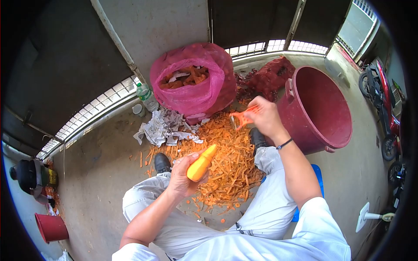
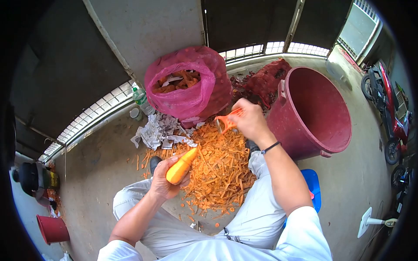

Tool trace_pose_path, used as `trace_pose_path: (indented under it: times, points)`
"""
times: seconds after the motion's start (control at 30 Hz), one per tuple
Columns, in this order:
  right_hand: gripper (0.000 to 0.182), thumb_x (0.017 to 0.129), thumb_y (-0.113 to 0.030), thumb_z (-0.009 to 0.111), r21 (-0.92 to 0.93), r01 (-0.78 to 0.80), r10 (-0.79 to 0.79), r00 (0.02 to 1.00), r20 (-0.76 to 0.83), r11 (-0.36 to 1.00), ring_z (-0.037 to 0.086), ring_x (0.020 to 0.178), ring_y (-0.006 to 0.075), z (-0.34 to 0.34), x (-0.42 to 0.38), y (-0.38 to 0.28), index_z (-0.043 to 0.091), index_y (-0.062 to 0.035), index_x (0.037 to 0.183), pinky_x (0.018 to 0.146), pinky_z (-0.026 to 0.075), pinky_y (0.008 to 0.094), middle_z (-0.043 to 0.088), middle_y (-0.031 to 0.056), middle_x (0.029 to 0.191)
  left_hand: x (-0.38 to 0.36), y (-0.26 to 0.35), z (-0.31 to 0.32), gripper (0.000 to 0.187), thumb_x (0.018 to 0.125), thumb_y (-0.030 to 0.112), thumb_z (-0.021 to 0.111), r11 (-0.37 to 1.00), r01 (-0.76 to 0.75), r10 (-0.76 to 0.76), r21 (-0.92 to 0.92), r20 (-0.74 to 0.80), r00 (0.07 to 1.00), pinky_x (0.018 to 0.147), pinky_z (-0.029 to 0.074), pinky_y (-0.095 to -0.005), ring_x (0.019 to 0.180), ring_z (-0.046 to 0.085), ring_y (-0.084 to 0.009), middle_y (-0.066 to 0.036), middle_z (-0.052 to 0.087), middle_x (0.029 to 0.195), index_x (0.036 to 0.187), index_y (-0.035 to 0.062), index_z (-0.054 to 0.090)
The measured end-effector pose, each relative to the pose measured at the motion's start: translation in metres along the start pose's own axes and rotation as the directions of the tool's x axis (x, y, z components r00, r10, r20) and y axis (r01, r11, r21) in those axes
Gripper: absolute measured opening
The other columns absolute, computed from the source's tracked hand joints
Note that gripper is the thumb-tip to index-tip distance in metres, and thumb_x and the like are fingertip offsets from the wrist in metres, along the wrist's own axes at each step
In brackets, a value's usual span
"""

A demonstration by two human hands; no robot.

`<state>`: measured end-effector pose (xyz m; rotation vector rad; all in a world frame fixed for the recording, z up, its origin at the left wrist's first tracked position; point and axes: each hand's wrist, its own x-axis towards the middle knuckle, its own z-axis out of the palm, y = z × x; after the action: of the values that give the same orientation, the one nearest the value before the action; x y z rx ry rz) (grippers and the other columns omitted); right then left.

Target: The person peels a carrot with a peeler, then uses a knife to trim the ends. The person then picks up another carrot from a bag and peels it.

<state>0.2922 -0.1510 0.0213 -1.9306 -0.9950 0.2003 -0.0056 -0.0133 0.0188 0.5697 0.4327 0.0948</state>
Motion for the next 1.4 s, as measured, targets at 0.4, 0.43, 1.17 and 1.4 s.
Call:
trace_pose_path:
  times: [0.4,0.43,1.17,1.4]
  points:
    - [0.022,0.087,-0.009,0.085,0.458,0.111,-0.258,0.928,0.271,0.882,0.071,0.078,0.0085,0.042,-0.051,-0.076,0.069,-0.0002,0.099,0.068,0.058,0.0266,0.074,0.0048,0.086,0.024,-0.006,-0.011,0.038,0.108,0.036,0.052,0.997,-0.078,0.071,-0.024,-0.233,0.970,0.059,0.045,-0.0309,0.076,0.063,-0.0149,-0.005,0.073,0.108,0.130,0.0081,0.066]
    - [0.022,0.087,-0.009,0.085,0.459,0.110,-0.256,0.928,0.270,0.882,0.071,0.078,0.0085,0.043,-0.051,-0.079,0.069,-0.0002,0.099,0.068,0.058,0.0266,0.074,0.0048,0.086,0.023,-0.007,-0.008,0.038,0.108,0.036,0.052,0.997,-0.077,0.069,-0.023,-0.234,0.970,0.059,0.045,-0.0309,0.076,0.063,-0.0149,-0.005,0.073,0.108,0.130,0.0081,0.066]
    - [0.025,0.086,0.000,0.084,0.556,-0.001,-0.120,0.976,0.181,0.831,0.069,0.084,0.0091,0.024,-0.036,-0.051,0.065,-0.0019,0.102,0.075,0.058,0.0248,0.072,0.0035,0.092,0.015,0.005,0.000,0.036,0.103,0.044,0.060,0.997,-0.003,-0.021,-0.081,-0.292,0.956,0.060,0.042,-0.0299,0.071,0.054,-0.0161,-0.004,0.070,0.101,0.120,0.0116,0.066]
    - [0.024,0.086,-0.012,0.087,0.423,0.261,-0.383,0.893,0.235,0.868,0.071,0.075,0.0109,0.043,-0.054,-0.086,0.070,-0.0006,0.099,0.067,0.057,0.0256,0.074,0.0066,0.084,0.023,-0.010,-0.007,0.033,0.104,0.037,0.059,0.997,-0.061,0.043,-0.048,-0.314,0.949,0.071,0.051,-0.0335,0.095,0.067,-0.0157,-0.003,0.072,0.112,0.125,0.0112,0.065]
